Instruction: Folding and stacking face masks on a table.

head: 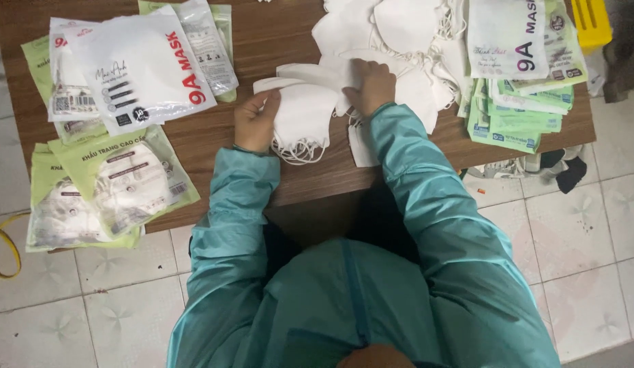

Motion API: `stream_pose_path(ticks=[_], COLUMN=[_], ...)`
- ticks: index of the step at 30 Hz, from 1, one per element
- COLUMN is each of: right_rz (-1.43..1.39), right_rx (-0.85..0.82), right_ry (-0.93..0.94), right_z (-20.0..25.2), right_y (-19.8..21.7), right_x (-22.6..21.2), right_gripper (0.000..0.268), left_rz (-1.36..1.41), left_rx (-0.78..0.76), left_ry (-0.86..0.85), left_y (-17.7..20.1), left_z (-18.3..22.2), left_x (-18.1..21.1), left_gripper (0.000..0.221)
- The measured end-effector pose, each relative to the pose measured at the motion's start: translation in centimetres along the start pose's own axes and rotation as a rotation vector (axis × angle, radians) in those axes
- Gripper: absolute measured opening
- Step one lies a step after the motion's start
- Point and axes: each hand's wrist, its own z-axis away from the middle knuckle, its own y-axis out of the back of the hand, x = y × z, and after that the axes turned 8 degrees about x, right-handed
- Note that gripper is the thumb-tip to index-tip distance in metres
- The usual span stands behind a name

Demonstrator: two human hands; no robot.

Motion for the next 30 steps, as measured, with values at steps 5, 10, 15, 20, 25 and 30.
stream_pose_path(ticks=[5, 10, 15, 20, 25, 30], right_rz=[0.048, 0.02, -0.253, -0.509, -1.004, -1.254], right_rx=[-0.03, 0.1, 0.285, 0.526, 0.711, 0.294], right_ry=[0.002, 0.087, 0.103, -0.021, 0.028, -0.131], right_z=[-0.2, -0.7, -0.6, 0.3, 0.5, 1.0], right_y=[-0.5, -4.1, -1.4, 4.8, 7.1, 7.4], right_x=[0.2, 2.4, 2.1, -0.4, -1.6, -2.3], right_gripper=[0.069, 0.049, 0.025, 0.007, 0.031, 0.015], left_rz=[0.019, 0.066, 0.064, -0.112, -0.267, -0.05], left_rx=[-0.032, -0.071, -0.084, -0.045, 0.086, 0.083], left_ry=[0.032, 0.091, 0.094, -0.127, -0.284, -0.257], left_y=[0.1, 0.0, -0.2, 0.0, 0.0, 0.1], left_z=[0.0, 0.2, 0.0, -2.1, -1.6, -1.6], left_x=[0.1, 0.6, 0.5, -3.7, -3.3, -2.5], left_gripper=[0.033, 0.034, 0.035, 0.025, 0.016, 0.023])
